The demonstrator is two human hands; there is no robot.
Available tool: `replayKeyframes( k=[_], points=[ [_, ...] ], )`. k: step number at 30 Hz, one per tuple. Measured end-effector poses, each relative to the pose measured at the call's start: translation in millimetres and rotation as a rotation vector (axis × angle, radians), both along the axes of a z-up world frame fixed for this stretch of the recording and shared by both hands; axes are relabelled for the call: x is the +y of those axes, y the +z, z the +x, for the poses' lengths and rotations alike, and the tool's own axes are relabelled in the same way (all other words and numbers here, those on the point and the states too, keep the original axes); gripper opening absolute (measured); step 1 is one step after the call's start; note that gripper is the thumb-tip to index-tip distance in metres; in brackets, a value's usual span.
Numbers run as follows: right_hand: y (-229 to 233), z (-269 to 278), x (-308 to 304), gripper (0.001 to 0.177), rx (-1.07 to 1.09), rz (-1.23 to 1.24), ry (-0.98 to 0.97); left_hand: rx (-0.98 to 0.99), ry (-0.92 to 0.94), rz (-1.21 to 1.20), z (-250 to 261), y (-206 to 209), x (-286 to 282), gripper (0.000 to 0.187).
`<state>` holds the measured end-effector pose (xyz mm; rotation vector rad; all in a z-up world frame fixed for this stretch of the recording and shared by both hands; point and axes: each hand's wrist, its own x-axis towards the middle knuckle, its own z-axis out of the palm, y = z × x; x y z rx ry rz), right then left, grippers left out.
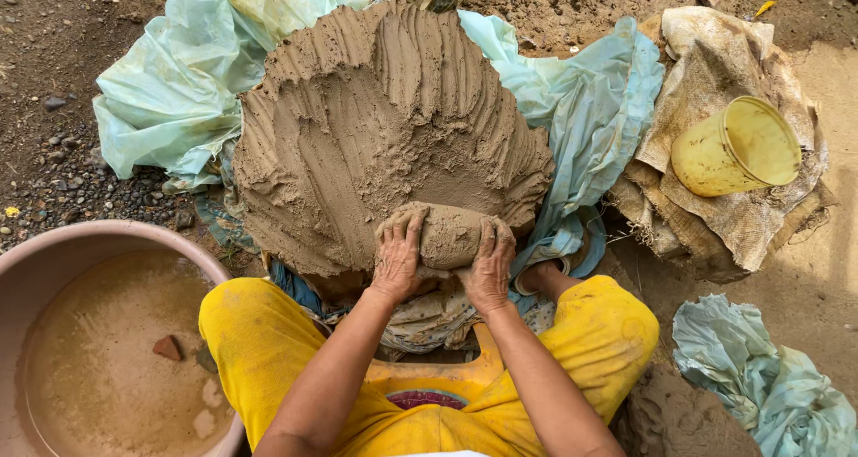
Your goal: The person is kneading a large mound of clay on the ground by hand, repeatedly pushing into it and turning sections over.
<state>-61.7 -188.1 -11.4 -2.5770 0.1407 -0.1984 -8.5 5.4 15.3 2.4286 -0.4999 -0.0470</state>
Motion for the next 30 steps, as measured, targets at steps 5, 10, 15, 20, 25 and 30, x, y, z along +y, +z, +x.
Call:
replayKeyframes(
  k=[5,10,15,20,25,30],
  points=[
    [-17,44,-10,0.112,0.021,-0.219,-0.106,-0.142,0.022,0.176,40,-24,-12,0.105],
    [-13,91,-31,0.088,0.024,-0.16,-0.087,-0.266,0.072,0.272,93,-39,-27,0.065],
    [-18,123,-52,0.065,0.002,-0.052,-0.041,-0.099,0.055,0.154,131,-65,-36,0.034],
    [-20,130,-47,0.05,0.123,0.065,-0.151,0.084,0.121,0.246,129,-35,-50,0.032],
    [36,78,-28,0.113,0.25,0.104,-0.073,0.152,-0.037,0.096,75,33,-17,0.132],
    [53,2,-21,0.118,0.097,0.258,0.032,0.244,-0.031,0.089,19,43,0,0.135]
  ],
)
